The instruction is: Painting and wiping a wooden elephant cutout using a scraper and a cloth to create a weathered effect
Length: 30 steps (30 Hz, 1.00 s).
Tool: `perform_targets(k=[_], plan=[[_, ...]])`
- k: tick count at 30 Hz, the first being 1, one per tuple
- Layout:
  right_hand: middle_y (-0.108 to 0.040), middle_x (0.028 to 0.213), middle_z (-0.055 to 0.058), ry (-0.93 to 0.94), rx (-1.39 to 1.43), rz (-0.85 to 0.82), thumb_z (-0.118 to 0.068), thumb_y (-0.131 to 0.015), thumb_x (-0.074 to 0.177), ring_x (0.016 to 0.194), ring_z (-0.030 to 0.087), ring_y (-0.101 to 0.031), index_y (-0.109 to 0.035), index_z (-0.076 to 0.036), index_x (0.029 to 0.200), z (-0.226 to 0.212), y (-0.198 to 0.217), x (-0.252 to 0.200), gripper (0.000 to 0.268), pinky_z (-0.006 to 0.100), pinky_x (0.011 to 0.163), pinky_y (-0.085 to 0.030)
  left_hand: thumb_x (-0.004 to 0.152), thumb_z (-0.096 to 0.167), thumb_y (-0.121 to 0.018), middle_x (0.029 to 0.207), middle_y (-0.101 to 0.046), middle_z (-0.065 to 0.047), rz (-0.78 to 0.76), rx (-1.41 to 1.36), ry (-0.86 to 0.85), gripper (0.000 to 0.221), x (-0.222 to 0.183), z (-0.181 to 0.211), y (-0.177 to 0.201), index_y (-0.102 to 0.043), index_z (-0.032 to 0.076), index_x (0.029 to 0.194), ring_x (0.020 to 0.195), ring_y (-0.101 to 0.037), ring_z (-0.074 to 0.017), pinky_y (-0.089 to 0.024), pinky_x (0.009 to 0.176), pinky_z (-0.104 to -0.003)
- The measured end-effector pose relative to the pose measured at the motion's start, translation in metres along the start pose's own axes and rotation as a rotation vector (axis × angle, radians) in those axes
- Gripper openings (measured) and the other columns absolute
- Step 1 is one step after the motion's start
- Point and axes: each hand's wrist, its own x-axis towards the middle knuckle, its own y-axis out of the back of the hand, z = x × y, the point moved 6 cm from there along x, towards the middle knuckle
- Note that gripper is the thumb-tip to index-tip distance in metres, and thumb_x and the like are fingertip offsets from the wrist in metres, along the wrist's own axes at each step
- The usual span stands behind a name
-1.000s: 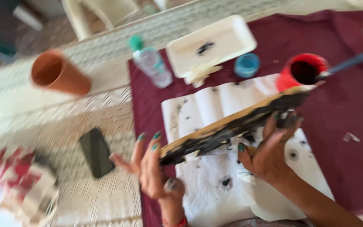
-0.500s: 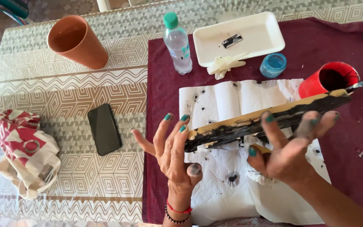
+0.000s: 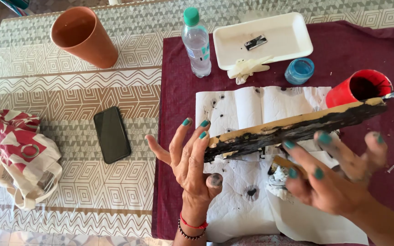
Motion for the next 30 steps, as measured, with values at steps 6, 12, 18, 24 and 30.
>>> perform_targets(k=[6,12,18,24,30], plan=[[-0.054,0.155,0.001,-0.067,0.042,-0.149,-0.055,-0.036,0.107,0.156,0.035,-0.026,0.019,-0.014,0.164,0.0,-0.019,-0.004,0.09,0.064,0.129,-0.002,0.113,0.056,-0.013,0.124,-0.074,-0.01,0.017,0.009,0.001,0.066,-0.001,0.001,0.0,-0.058,0.01,0.129,0.136,-0.058,-0.0378,0.0,0.126,-0.076],[-0.079,0.126,0.008,-0.047,0.013,0.029,-0.031,-0.043,0.115,0.141,0.048,-0.05,-0.022,-0.004,0.158,-0.01,-0.013,0.02,0.055,0.077,0.122,-0.018,0.113,0.056,-0.013,0.124,-0.074,-0.009,0.019,0.022,0.005,0.064,-0.003,-0.001,-0.001,-0.057,0.012,0.131,0.137,-0.057,-0.0368,0.001,0.127,-0.075],[-0.081,0.116,0.0,-0.035,0.02,0.01,-0.018,-0.043,0.102,0.135,0.036,-0.055,-0.033,-0.007,0.152,-0.005,-0.005,0.003,0.052,0.067,0.118,-0.024,0.114,0.057,-0.014,0.127,-0.073,-0.01,0.017,0.008,0.015,0.063,-0.003,-0.001,-0.001,-0.055,0.013,0.135,0.139,-0.056,-0.037,0.001,0.128,-0.075],[-0.072,0.137,0.008,-0.048,0.068,0.0,-0.025,-0.045,0.11,0.145,0.045,-0.042,-0.027,-0.005,0.156,-0.01,-0.02,0.017,0.053,0.073,0.121,-0.024,0.114,0.057,-0.014,0.123,-0.074,-0.009,0.052,0.018,0.001,0.063,-0.003,-0.001,-0.001,-0.056,0.014,0.134,0.137,-0.058,-0.0362,0.0,0.128,-0.076],[-0.074,0.13,0.012,-0.079,0.115,0.016,-0.043,-0.047,0.112,0.133,0.04,-0.052,-0.033,-0.003,0.15,-0.011,-0.01,0.019,0.057,0.059,0.116,-0.045,0.111,0.062,-0.011,0.119,-0.076,-0.011,0.008,0.049,0.002,0.071,0.003,0.005,0.004,-0.059,0.012,0.125,0.137,-0.056,-0.0385,0.006,0.125,-0.074]])
